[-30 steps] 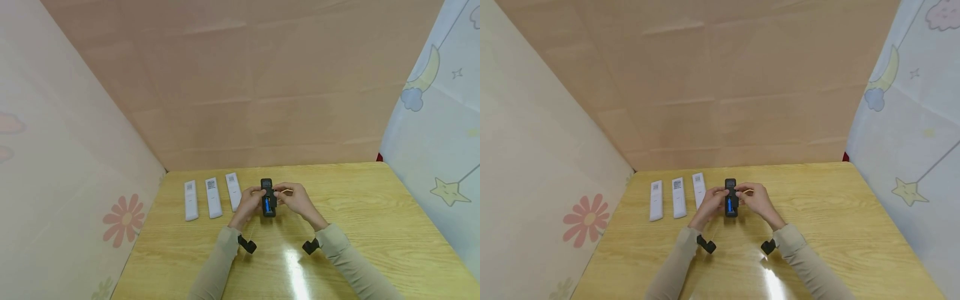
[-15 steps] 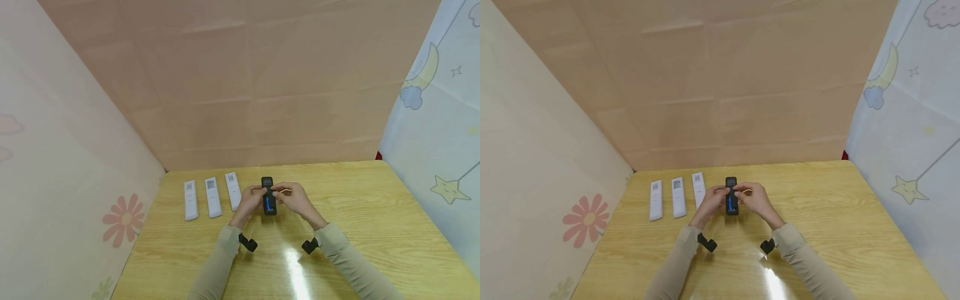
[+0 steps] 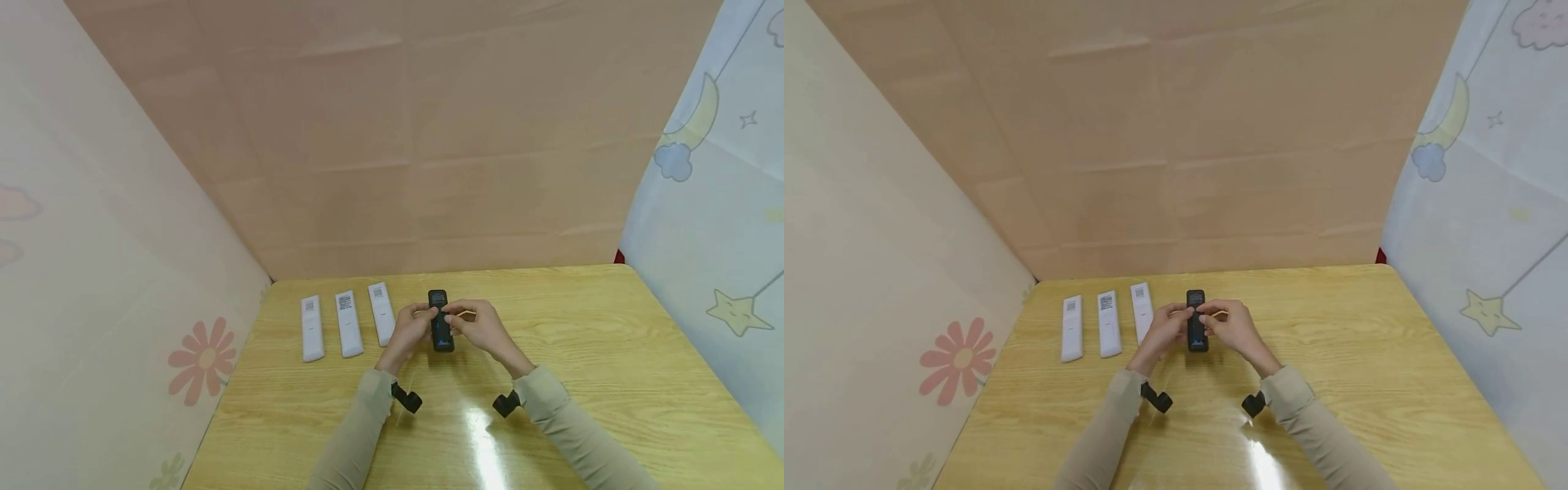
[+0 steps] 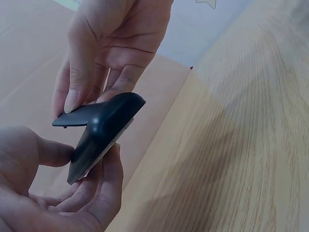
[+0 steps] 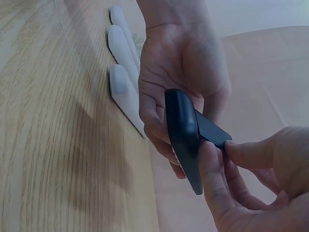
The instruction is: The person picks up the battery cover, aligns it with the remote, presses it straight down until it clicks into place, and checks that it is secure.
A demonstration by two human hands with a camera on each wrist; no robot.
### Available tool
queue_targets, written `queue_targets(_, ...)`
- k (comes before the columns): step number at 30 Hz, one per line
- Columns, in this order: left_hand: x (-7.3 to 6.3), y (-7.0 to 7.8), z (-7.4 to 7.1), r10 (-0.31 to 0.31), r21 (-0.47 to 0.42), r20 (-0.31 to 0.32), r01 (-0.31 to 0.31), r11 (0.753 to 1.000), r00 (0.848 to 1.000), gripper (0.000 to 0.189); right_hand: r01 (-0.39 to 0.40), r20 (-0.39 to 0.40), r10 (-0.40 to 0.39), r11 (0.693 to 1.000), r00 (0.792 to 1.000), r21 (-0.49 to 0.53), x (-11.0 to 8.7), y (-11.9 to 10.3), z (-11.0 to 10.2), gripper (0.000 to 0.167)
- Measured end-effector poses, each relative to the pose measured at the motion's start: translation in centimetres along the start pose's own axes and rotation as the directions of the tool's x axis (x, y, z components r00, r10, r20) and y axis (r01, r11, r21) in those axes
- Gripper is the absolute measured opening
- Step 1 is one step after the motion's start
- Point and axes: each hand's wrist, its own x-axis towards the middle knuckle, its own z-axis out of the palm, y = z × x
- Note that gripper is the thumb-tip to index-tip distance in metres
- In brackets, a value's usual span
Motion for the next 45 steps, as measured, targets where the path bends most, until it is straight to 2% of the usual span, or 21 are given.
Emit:
queue_targets(22, 0.6, -0.7, -0.6, 0.017, 0.002, -0.007, -0.017, 1.000, 1.000, 0.054, -0.003, 0.010, 0.003, 1.000, 1.000, -0.004, 0.4, 0.8, 0.8, 0.028)
queue_targets(33, 0.9, -0.9, -0.7, -0.003, 0.003, -0.022, 0.003, 1.000, 1.000, 0.053, 0.006, -0.017, -0.007, 0.997, 1.000, -0.071, 0.7, 1.2, 1.0, 0.025)
queue_targets(45, 1.0, -0.9, -0.7, -0.016, -0.007, -0.027, 0.016, 1.000, 1.000, 0.052, 0.012, -0.003, -0.013, 0.995, 1.000, -0.098, 0.8, 1.6, 1.1, 0.025)
